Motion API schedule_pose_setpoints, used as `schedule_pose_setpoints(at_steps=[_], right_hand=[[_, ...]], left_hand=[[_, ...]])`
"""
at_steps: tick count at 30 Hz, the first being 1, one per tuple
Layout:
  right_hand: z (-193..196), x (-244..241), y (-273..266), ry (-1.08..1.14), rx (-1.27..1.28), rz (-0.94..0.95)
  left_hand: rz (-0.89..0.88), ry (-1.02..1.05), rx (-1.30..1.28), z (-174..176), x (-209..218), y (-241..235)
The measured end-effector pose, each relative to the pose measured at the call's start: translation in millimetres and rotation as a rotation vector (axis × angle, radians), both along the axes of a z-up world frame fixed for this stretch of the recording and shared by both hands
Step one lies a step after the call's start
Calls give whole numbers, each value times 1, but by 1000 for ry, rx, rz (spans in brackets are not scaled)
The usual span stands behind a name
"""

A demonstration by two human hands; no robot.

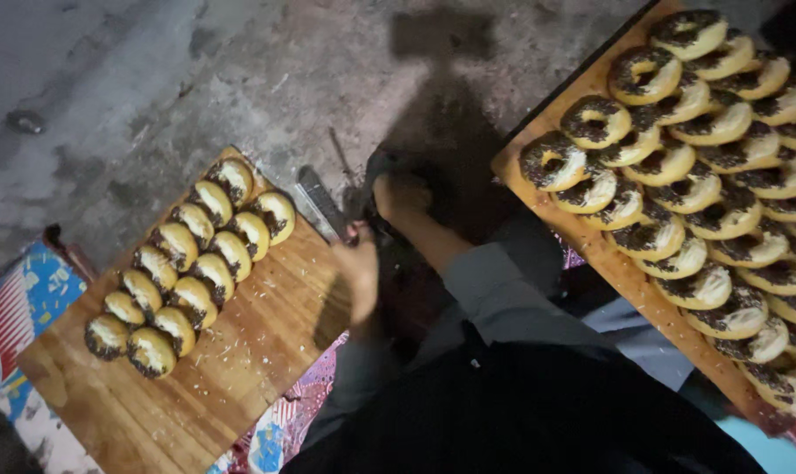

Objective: The person grates cheese onto rows of donuts arranged on wooden boards using a handheld metal grater. They move between two boards, repeatedly grating each donut and occasionally repositioning the boards.

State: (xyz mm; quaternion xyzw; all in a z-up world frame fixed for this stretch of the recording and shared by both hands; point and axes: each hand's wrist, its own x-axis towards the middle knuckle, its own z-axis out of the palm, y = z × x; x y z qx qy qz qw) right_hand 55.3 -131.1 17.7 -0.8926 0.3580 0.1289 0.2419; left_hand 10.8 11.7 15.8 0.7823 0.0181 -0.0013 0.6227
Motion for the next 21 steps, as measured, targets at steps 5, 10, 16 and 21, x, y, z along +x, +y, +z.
schedule_pose_setpoints(at_steps=[5, 10, 16, 21], right_hand=[[18, -19, -12, -48, 8, 207], [33, -14, 2, -20, -18, 178], [30, -13, 13, -167, 76, -189], [24, -12, 7, -150, 94, -8]], left_hand=[[-42, -182, 8, 10, 2, 7], [-75, -98, -118, 7, -2, 2], [-77, -123, 8, 0, -1, 8], [-98, -130, 31, 1, -1, 9]])
